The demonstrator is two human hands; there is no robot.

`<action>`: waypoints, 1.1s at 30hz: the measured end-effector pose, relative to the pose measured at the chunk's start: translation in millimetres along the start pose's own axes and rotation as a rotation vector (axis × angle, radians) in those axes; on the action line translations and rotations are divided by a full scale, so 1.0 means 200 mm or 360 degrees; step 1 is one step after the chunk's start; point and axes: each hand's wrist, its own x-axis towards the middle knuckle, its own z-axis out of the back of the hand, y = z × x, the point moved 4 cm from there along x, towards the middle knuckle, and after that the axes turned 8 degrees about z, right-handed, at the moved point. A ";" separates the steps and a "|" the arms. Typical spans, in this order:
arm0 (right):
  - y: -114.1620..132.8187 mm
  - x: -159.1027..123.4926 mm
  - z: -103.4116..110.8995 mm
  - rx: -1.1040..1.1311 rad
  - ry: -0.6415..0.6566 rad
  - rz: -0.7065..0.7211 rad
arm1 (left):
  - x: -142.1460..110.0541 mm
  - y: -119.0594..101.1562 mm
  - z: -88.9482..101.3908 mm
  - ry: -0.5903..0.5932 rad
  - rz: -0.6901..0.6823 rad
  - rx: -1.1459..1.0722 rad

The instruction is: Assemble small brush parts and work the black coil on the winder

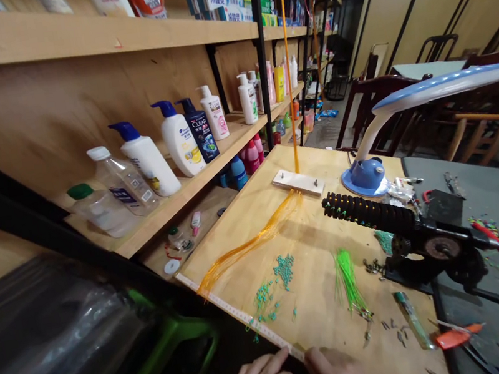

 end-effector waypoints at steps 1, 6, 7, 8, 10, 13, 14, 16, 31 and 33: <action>0.00 0.00 0.00 0.0000 0.0014 0.0021 | 0.00 0.00 0.00 0.0004 -0.0010 0.0025; 0.00 -0.01 0.00 -0.0052 0.0110 0.0079 | -0.02 0.02 -0.03 0.0035 -0.0049 0.0137; 0.01 -0.01 0.00 -0.0070 0.0114 0.0076 | -0.02 0.02 -0.03 0.0045 -0.0059 0.0165; 0.01 -0.01 0.00 -0.0083 0.0114 0.0074 | -0.02 0.02 -0.04 0.0062 -0.0064 0.0198; 0.01 -0.01 -0.01 -0.0098 0.0095 0.0055 | -0.02 0.02 -0.05 0.0101 -0.0074 0.0266; 0.02 -0.01 0.00 -0.0120 0.0032 0.0049 | -0.04 0.03 -0.07 0.0196 -0.0049 0.0357; 0.02 -0.01 0.01 -0.0132 0.0016 0.0056 | -0.04 0.03 -0.08 0.0232 -0.0030 0.0387; 0.03 0.00 0.01 -0.0139 0.0008 0.0069 | -0.06 0.04 -0.09 0.0311 0.0011 0.0438; -0.13 -0.07 0.38 0.0264 0.0408 0.0322 | -0.11 -0.03 -0.19 0.0858 0.0321 0.0721; -0.16 -0.08 0.44 0.0289 0.0500 0.0335 | -0.11 -0.03 -0.19 0.0848 0.0274 0.0725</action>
